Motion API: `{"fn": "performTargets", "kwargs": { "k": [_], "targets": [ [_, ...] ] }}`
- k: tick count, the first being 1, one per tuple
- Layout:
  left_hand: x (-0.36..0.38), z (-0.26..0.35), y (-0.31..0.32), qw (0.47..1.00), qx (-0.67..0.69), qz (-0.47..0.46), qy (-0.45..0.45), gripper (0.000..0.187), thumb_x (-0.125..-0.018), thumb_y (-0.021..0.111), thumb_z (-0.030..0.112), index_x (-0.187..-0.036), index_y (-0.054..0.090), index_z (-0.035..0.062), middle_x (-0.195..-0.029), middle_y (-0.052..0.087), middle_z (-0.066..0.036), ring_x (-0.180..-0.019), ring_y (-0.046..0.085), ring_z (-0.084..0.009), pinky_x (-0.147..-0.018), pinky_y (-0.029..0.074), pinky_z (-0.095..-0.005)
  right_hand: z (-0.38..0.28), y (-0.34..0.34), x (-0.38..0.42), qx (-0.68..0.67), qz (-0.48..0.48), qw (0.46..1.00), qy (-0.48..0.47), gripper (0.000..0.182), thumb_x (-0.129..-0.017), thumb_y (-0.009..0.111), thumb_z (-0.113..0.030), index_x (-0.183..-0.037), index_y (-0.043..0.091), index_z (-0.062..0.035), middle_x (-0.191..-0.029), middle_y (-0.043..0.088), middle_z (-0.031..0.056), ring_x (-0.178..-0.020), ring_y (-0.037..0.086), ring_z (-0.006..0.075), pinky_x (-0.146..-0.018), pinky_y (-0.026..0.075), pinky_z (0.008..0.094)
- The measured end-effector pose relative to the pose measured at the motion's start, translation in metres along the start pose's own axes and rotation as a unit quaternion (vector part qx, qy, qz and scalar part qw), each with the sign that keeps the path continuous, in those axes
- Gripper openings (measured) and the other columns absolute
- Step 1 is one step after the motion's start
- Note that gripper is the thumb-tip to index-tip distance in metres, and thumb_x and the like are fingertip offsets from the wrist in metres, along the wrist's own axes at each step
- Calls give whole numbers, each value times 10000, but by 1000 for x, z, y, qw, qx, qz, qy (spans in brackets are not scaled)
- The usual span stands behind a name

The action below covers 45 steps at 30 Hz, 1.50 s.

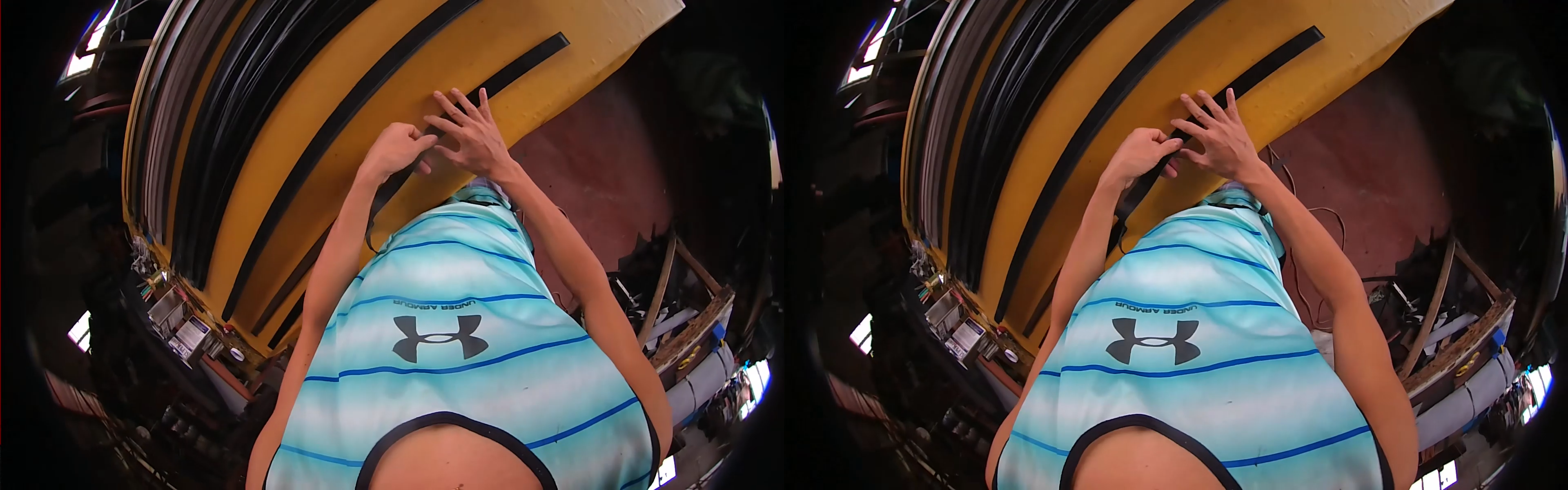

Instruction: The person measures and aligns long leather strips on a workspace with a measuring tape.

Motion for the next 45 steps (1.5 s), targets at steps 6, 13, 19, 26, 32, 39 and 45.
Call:
{"fn": "performTargets", "kwargs": {
  "k": [6, 13, 19, 26, 32, 39, 45],
  "targets": [
    [-2, -17, 4, 994, -8, 86, 67, 391, -906, 776, 337, -873, 660, -36, -789, 733, -163, -673, 749, -199, -674, 559, -307, 3, 6, 2, 18, 17, 1000, -6, 553, -814, 788, -466, -1319, 671, -273, -1619, 421, 48, -1509, 340, 306, -1246, 109, 660],
    [15, -19, -5, 971, 148, 104, 157, 338, -976, 712, 102, -1196, 506, -51, -986, 754, -168, -805, 754, -193, -729, 579, -269, 6, 2, -5, 6, 22, 1000, 9, 508, -829, 768, -477, -1291, 694, -282, -1621, 421, 58, -1517, 329, 313, -1250, 94, 660],
    [32, -6, 4, 970, 18, 161, 181, 295, -981, 688, 99, -1235, 589, -13, -949, 762, -134, -792, 739, -170, -717, 575, -281, -2, -1, -3, -7, 19, 1000, 14, 494, -855, 731, -487, -1298, 694, -272, -1632, 402, 75, -1521, 318, 334, -1249, 75, 664],
    [37, -5, 8, 926, 49, 295, 230, 177, -957, 647, 65, -1098, 658, -43, -1004, 738, -173, -871, 748, -228, -762, 592, -366, 4, -2, -11, 1, 22, 1000, 19, 485, -866, 725, -464, -1306, 690, -263, -1646, 378, 78, -1543, 277, 336, -1253, 63, 653],
    [34, -10, -2, 879, 158, 308, 328, 150, -986, 575, -27, -1111, 658, -25, -1339, 622, -150, -1130, 656, -186, -980, 535, -290, 3, -3, -11, 7, 11, 1000, 9, 526, -853, 722, -432, -1319, 671, -195, -1636, 386, 95, -1531, 291, 345, -1249, 61, 662],
    [30, -30, -15, 909, 245, 250, 227, 235, -964, 677, 53, -1186, 661, -22, -1249, 660, -115, -1109, 648, -184, -944, 539, -299, 0, 2, -11, 4, 27, 999, 23, 535, -869, 707, -453, -1323, 650, -177, -1628, 400, 93, -1523, 304, 349, -1238, 24, 679],
    [81, -29, -17, 898, -231, 314, 205, 442, -807, 853, 241, -1173, 700, 46, -1117, 643, -92, -1032, 623, -250, -887, 528, -385, 2, 10, -8, 26, 44, 998, 25, 522, -864, 712, -436, -1318, 634, -190, -1647, 374, 78, -1534, 286, 340, -1242, 4, 672]
  ]
}}
Point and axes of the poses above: each hand's wrist, its own x-axis away from the middle knuckle, its own y-axis out of the palm, z = x × y, the point moved 6 cm from there along -x, towards the middle knuckle
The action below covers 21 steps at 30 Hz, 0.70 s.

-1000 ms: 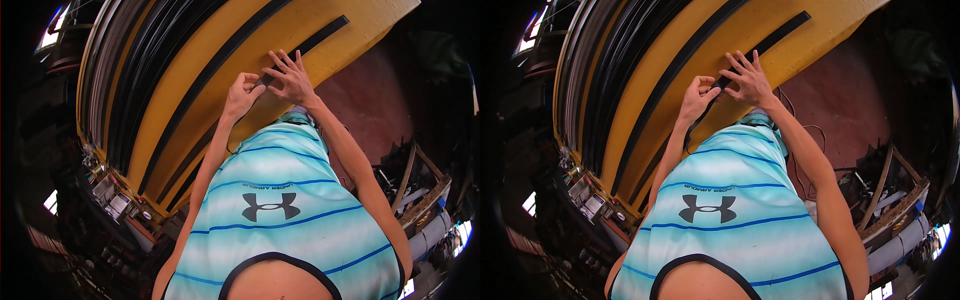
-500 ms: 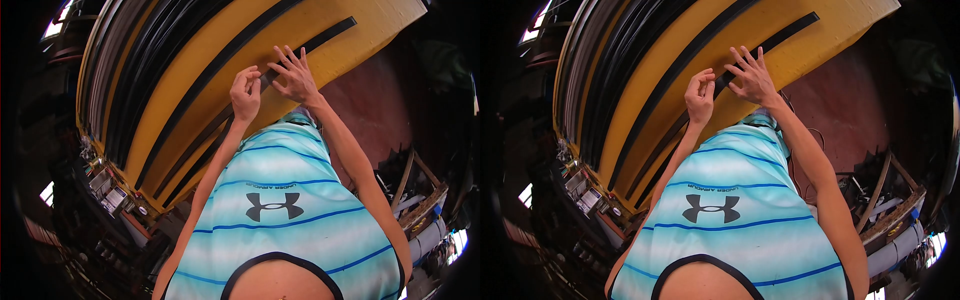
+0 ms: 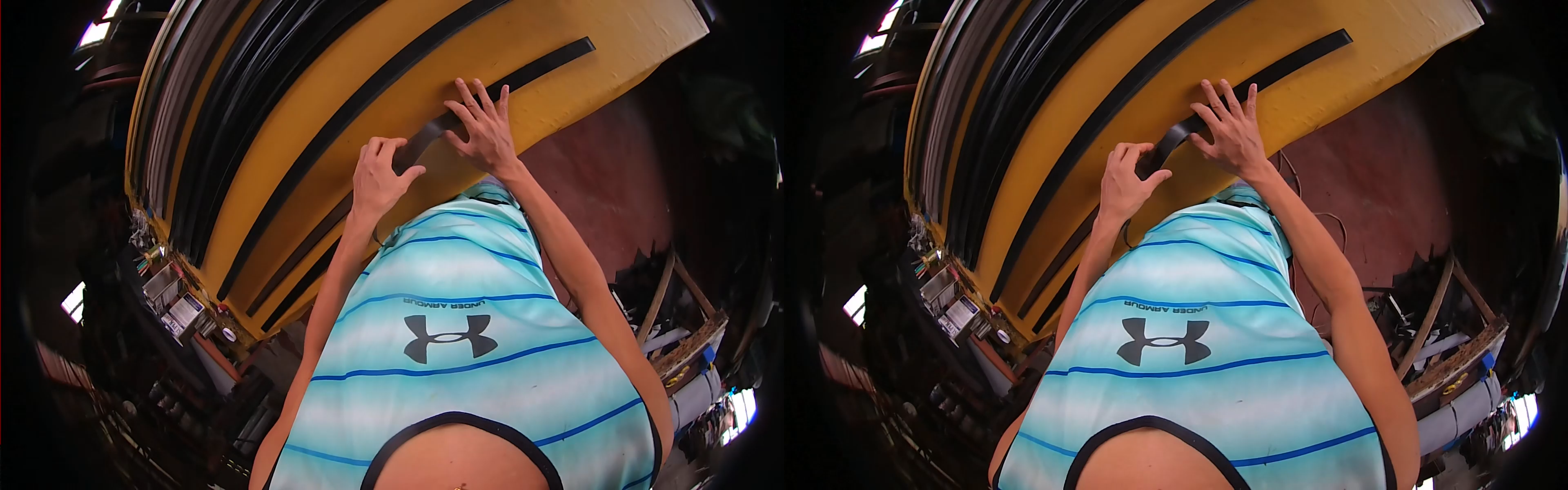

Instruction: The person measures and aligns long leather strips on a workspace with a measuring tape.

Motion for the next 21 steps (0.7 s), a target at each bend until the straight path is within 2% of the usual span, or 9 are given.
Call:
{"fn": "performTargets", "kwargs": {
  "k": [1, 3, 8, 15, 18, 20, 21],
  "targets": [
    [4, -1, 4, 999, -48, -14, 16, 436, -805, 850, 234, -1168, 701, 45, -1092, 632, -98, -1035, 619, -263, -902, 524, -395, -1, 0, -1, -2, 0, 1000, -2, 522, -864, 712, -436, -1318, 634, -190, -1647, 374, 78, -1534, 286, 340, -1242, 4, 672],
    [5, -4, 9, 999, -32, 5, 18, 397, -797, 844, 220, -1114, 689, 37, -1072, 615, -110, -1015, 620, -275, -889, 525, -397, 1, 0, 0, -7, 3, 1000, 3, 533, -839, 733, -409, -1315, 625, -194, -1660, 353, 70, -1541, 274, 331, -1244, 5, 670],
    [-1, -5, 6, 998, 24, -30, -55, 319, -798, 804, 185, -1021, 632, 34, -955, 635, -107, -899, 628, -267, -829, 530, -393, -1, -2, -1, -5, -9, 1000, 9, 576, -789, 769, -372, -1317, 617, -198, -1663, 348, 65, -1543, 271, 325, -1248, 7, 665],
    [-10, -2, 1, 995, 30, -58, -75, 362, -786, 813, 212, -1042, 641, 24, -898, 650, -112, -838, 641, -244, -783, 526, -369, -1, -1, -1, -3, -5, 1000, 14, 607, -759, 796, -348, -1316, 603, -203, -1668, 337, 63, -1543, 274, 313, -1254, 6, 659],
    [-11, -6, 3, 990, 56, -89, -99, 424, -781, 826, 254, -1082, 651, 12, -885, 670, -114, -808, 657, -240, -768, 525, -365, 0, -1, -1, -8, -11, 1000, 15, 608, -756, 803, -340, -1314, 604, -206, -1667, 338, 61, -1545, 276, 297, -1260, 8, 647],
    [-15, -6, 8, 984, 2, -150, -95, 483, -789, 826, 285, -1145, 644, 14, -869, 691, -119, -768, 667, -251, -759, 529, -376, 0, -3, 0, -10, -12, 1000, 16, 607, -756, 803, -335, -1315, 604, -206, -1667, 340, 59, -1546, 277, 292, -1262, 9, 642],
    [-15, -6, 7, 984, 2, -150, -95, 483, -789, 826, 285, -1145, 644, 14, -869, 691, -119, -768, 667, -251, -759, 529, -376, 0, -3, -1, -13, -14, 1000, 17, 606, -757, 803, -329, -1315, 604, -207, -1667, 341, 57, -1546, 278, 286, -1264, 10, 638]
  ]
}}
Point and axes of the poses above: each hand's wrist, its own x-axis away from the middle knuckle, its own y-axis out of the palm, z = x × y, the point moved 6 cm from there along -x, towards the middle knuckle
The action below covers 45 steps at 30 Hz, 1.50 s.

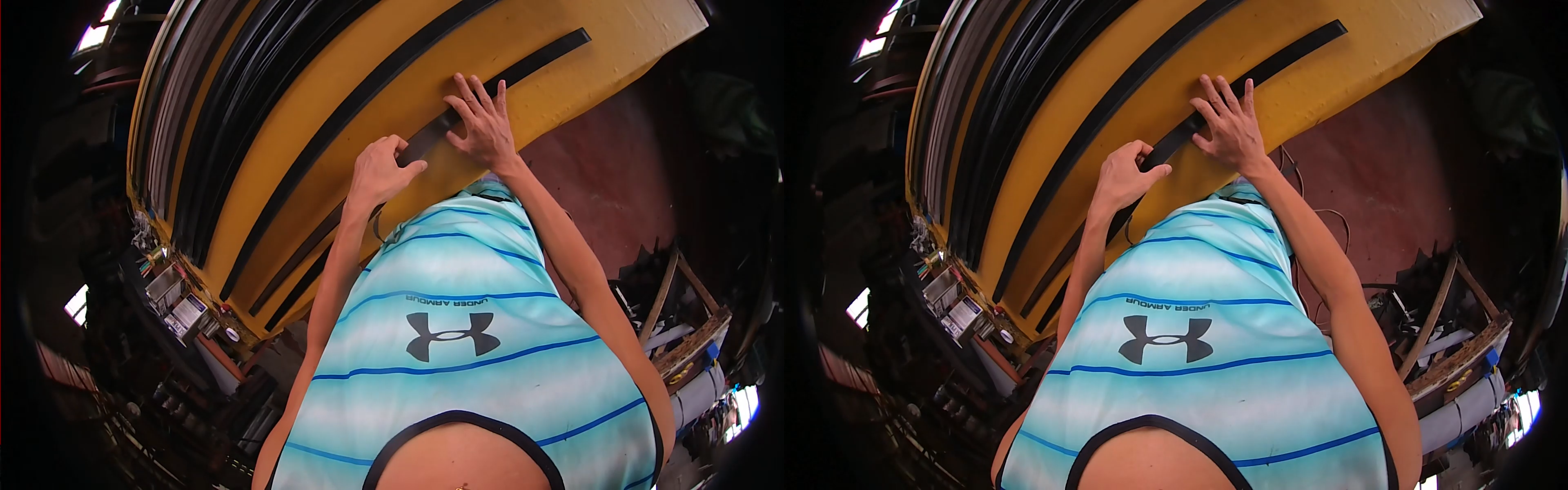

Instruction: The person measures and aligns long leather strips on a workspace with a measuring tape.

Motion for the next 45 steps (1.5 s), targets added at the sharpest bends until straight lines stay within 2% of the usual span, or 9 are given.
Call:
{"fn": "performTargets", "kwargs": {
  "k": [6, 9, 14, 24, 26, 28, 37, 39, 45],
  "targets": [
    [1, 10, -12, 997, 2, -74, -14, 418, -846, 800, 320, -1088, 677, 2, -852, 707, -134, -764, 667, -269, -756, 526, -395, 1, 1, -1, 9, 12, 1000, -3, 592, -754, 801, -326, -1301, 610, -202, -1666, 345, 59, -1544, 282, 292, -1262, 18, 638],
    [-4, 3, -19, 995, -37, -90, -27, 413, -880, 787, 337, -1096, 681, 1, -835, 698, -117, -765, 655, -228, -746, 519, -372, 1, 2, -2, 10, 10, 1000, 2, 588, -751, 804, -329, -1293, 615, -200, -1664, 346, 68, -1542, 282, 307, -1261, 18, 638],
    [-6, -19, -12, 984, 73, -163, -29, 442, -940, 752, 304, -1231, 651, -13, -838, 682, -70, -772, 612, -140, -740, 498, -304, 4, 5, -4, 2, 30, 1000, 0, 582, -752, 804, -335, -1287, 623, -196, -1660, 349, 86, -1539, 282, 329, -1259, 21, 642],
    [-11, -11, 15, 974, 213, -79, -4, 350, -993, 715, 316, -1120, 658, -5, -816, 693, -28, -761, 637, -103, -736, 496, -263, 5, -5, -5, -21, 31, 999, 11, 557, -759, 794, -249, -1292, 639, -200, -1652, 371, 66, -1540, 291, 308, -1275, 60, 592],
    [-17, -5, 17, 939, 335, -54, -50, 365, -967, 726, 347, -1049, 675, -5, -749, 689, -49, -659, 632, -100, -646, 503, -265, 7, -4, -6, -25, 21, 999, 9, 562, -770, 797, -284, -1303, 640, -208, -1648, 377, 69, -1536, 295, 316, -1271, 48, 606],
    [-23, -2, 19, 947, 317, -40, -41, 349, -966, 726, 348, -993, 689, 2, -690, 669, -49, -575, 616, -95, -563, 483, -251, 10, -8, -7, -28, 11, 1000, 8, 567, -780, 800, -319, -1315, 640, -216, -1644, 382, 71, -1532, 300, 324, -1267, 36, 620],
    [-26, -4, 19, 966, 252, -25, -47, 264, -975, 726, 257, -976, 699, -6, -666, 694, -43, -462, 494, -58, -450, 376, -238, 25, -26, -11, 58, -57, 995, -62, 516, -860, 782, -245, -1358, 648, -228, -1601, 453, 45, -1445, 451, 241, -1211, 273, 583],
    [-28, -9, 19, 969, 240, -23, -56, 318, -945, 724, 314, -985, 726, -2, -677, 721, -69, -519, 600, -123, -535, 471, -282, 30, -30, -15, 52, -60, 994, -71, 447, -876, 772, -242, -1309, 677, -191, -1570, 498, 41, -1370, 527, 243, -1162, 349, 518],
    [-30, -6, 19, 973, 225, -16, -49, 326, -939, 727, 320, -978, 731, -3, -688, 731, -75, -567, 629, -132, -592, 491, -295, 52, -48, -26, 46, -74, 991, -101, 368, -892, 748, -196, -1252, 687, -151, -1546, 524, 25, -1271, 587, 255, -1086, 414, 403]
  ]
}}
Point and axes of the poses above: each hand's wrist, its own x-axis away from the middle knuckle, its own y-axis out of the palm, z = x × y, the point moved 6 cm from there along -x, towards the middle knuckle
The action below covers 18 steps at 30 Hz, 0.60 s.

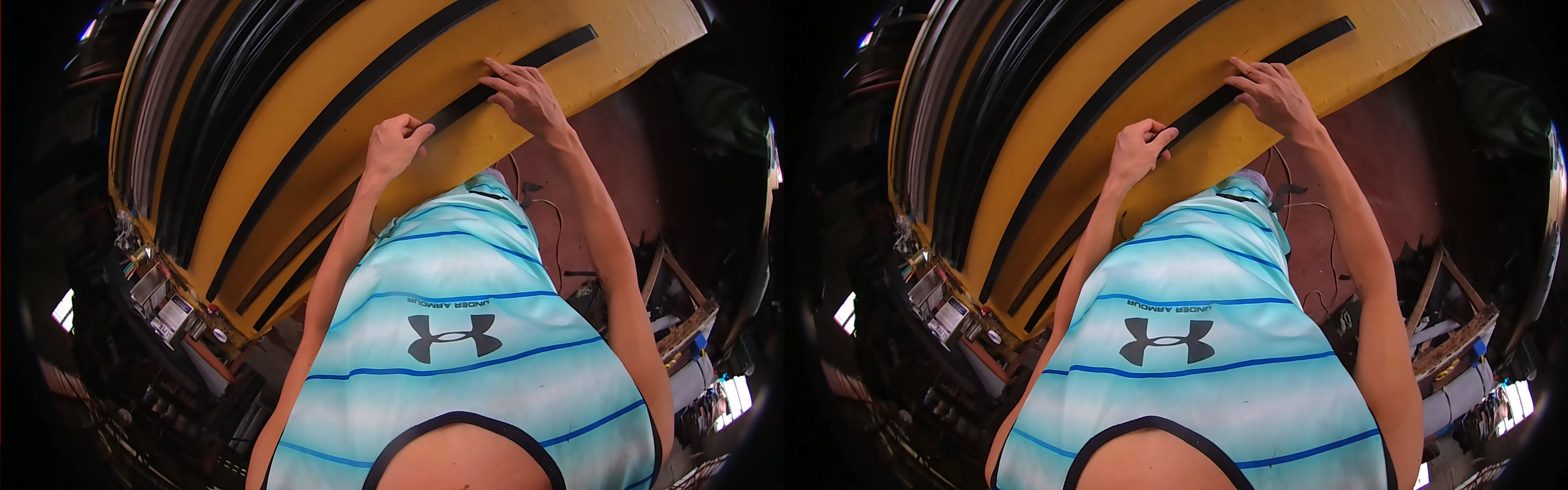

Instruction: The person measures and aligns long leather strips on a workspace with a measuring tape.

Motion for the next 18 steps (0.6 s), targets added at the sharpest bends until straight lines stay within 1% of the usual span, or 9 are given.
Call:
{"fn": "performTargets", "kwargs": {
  "k": [2, 4, 8, 10, 11, 12, 15, 17, 18],
  "targets": [
    [1, 0, -1, 1000, 4, -1, 2, 321, -938, 728, 317, -974, 732, -3, -688, 731, -76, -572, 636, -134, -596, 492, -293, 0, -4, -3, -2, -11, 1000, -7, 356, -894, 745, -198, -1241, 683, -147, -1543, 525, 27, -1264, 587, 254, -1089, 410, 403],
    [2, 0, -1, 1000, 8, -2, 3, 317, -938, 729, 314, -971, 732, -2, -688, 731, -76, -576, 642, -136, -601, 493, -291, 0, -4, -5, -2, -49, 999, -22, 351, -890, 749, -210, -1224, 668, -139, -1543, 523, 29, -1252, 585, 251, -1097, 400, 410],
    [9, 5, 0, 1000, 9, 7, 29, 296, -937, 736, 294, -961, 728, -1, -694, 731, -87, -599, 668, -137, -611, 499, -289, -4, -8, -8, 36, -52, 996, -63, 378, -874, 764, -228, -1218, 655, -117, -1528, 531, 44, -1249, 582, 240, -1124, 382, 427],
    [12, 4, 4, 999, 13, 8, 35, 293, -936, 738, 289, -958, 726, -3, -697, 732, -90, -604, 676, -137, -610, 503, -291, -11, -12, -7, 67, -39, 991, -110, 415, -848, 780, -235, -1216, 653, -90, -1491, 560, 53, -1234, 589, 236, -1149, 367, 446],
    [13, 4, 7, 998, 23, 19, 63, 265, -943, 743, 260, -953, 724, -4, -684, 719, -67, -585, 641, -105, -578, 477, -267, -14, -13, -7, 67, -41, 991, -112, 415, -848, 780, -235, -1216, 653, -90, -1491, 560, 53, -1234, 589, 236, -1149, 367, 446],
    [14, 5, 9, 995, 33, 31, 92, 238, -949, 747, 232, -948, 721, -5, -670, 706, -43, -565, 606, -73, -546, 451, -242, -20, -8, -7, 46, -56, 990, -123, 424, -836, 784, -230, -1212, 653, -83, -1464, 578, 55, -1229, 589, 236, -1157, 361, 452],
    [18, 10, 12, 994, 37, 39, 91, 234, -942, 752, 217, -946, 720, -14, -674, 709, -59, -600, 637, -85, -581, 473, -250, -38, -3, -11, -6, -86, 987, -135, 453, -820, 794, -205, -1231, 651, -79, -1414, 606, 57, -1236, 580, 256, -1160, 380, 457],
    [18, 8, 15, 994, 34, 39, 95, 234, -941, 752, 215, -947, 718, -16, -674, 709, -64, -599, 638, -87, -579, 473, -252, -43, 3, -13, -26, -112, 983, -141, 473, -811, 798, -188, -1248, 646, -90, -1287, 643, 74, -1221, 581, 274, -1125, 409, 430],
    [17, 8, 15, 994, 29, 37, 99, 233, -941, 752, 212, -948, 716, -18, -674, 708, -69, -598, 638, -88, -577, 472, -255, -43, 3, -15, -25, -93, 985, -144, 484, -795, 806, -172, -1245, 642, -99, -1219, 644, 78, -1196, 587, 289, -1079, 440, 411]
  ]
}}
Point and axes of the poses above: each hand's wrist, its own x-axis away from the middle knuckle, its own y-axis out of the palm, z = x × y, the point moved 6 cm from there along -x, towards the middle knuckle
